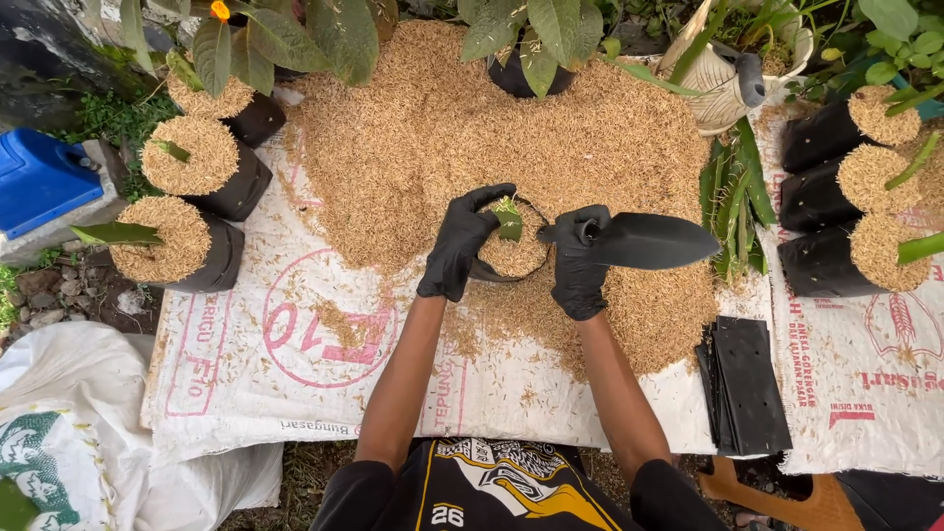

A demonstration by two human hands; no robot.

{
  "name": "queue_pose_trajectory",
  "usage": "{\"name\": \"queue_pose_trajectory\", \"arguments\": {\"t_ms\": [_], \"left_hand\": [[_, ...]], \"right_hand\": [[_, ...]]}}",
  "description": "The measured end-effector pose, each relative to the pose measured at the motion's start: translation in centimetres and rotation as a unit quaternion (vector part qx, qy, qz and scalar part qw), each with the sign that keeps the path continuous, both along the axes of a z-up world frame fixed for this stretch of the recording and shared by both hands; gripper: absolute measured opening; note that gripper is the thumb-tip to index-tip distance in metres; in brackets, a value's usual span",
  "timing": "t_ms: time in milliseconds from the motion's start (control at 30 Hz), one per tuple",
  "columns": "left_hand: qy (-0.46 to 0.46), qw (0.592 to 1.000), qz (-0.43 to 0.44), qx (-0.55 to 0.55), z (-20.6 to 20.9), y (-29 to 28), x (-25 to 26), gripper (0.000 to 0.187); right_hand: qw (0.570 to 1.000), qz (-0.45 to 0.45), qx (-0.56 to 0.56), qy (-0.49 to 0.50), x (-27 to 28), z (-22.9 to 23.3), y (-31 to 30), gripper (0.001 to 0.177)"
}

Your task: The person places a plant cutting into a black plastic pot and fills it with rice husks using a small trowel. They repeatedly add and press down the husks to secure the cutting in place.

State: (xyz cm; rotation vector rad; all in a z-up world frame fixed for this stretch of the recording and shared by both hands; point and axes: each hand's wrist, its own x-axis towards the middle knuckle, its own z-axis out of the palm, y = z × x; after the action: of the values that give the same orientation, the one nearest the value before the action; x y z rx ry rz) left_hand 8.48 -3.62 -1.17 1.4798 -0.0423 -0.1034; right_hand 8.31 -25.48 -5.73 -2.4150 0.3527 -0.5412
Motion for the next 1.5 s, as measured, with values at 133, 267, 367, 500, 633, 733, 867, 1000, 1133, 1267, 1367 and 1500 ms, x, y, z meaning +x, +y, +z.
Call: {"name": "queue_pose_trajectory", "arguments": {"t_ms": [133,267,367,500,633,733,867,1000,1133,1267,1367,1500], "left_hand": [[0.002,1.0,0.0,0.014,0.0,-0.1,-0.6,0.048],[-0.071,0.995,0.016,-0.066,-2.5,-0.1,-0.4,0.061],[-0.105,0.989,0.007,-0.102,-5.8,1.0,-1.5,0.07],[-0.048,0.991,-0.021,-0.127,-0.9,1.0,-5.6,0.083],[-0.121,0.985,-0.012,-0.122,0.1,1.1,-6.2,0.082],[-0.126,0.98,-0.004,-0.154,-1.3,1.1,-5.2,0.072],[-0.113,0.981,0.013,-0.157,3.7,0.7,-7.0,0.059],[-0.165,0.974,0.031,-0.154,0.6,0.7,-7.2,0.068],[-0.178,0.976,0.022,-0.122,-4.9,0.7,-7.9,0.108],[-0.189,0.98,0.058,0.009,-5.9,-0.2,-8.2,0.145],[-0.192,0.975,0.104,0.028,-6.8,-0.6,-7.5,0.145],[-0.19,0.974,0.118,0.041,-7.6,-0.6,-7.3,0.145]], "right_hand": [[1.0,-0.016,-0.015,0.017,-1.2,0.2,-0.1,0.027],[0.999,-0.023,-0.029,0.031,-3.8,0.1,1.8,0.028],[0.998,-0.021,-0.038,0.037,-4.3,0.6,2.3,0.029],[0.998,-0.011,-0.046,0.043,-5.3,0.9,3.4,0.031],[0.997,-0.018,-0.058,0.055,-4.8,1.7,3.7,0.032],[0.996,-0.029,-0.065,0.051,-3.9,3.0,3.2,0.033],[0.995,-0.049,-0.072,0.052,-1.7,4.6,1.6,0.035],[0.994,-0.068,-0.07,0.046,0.8,6.7,-3.6,0.036],[0.992,-0.029,-0.094,0.082,0.7,6.5,-7.2,0.04],[0.963,0.05,-0.214,0.159,2.7,4.2,-11.0,0.045],[0.991,0.127,-0.039,0.007,3.0,10.6,-12.1,0.029],[0.971,0.197,0.136,-0.031,5.4,10.6,-9.5,0.036]]}}
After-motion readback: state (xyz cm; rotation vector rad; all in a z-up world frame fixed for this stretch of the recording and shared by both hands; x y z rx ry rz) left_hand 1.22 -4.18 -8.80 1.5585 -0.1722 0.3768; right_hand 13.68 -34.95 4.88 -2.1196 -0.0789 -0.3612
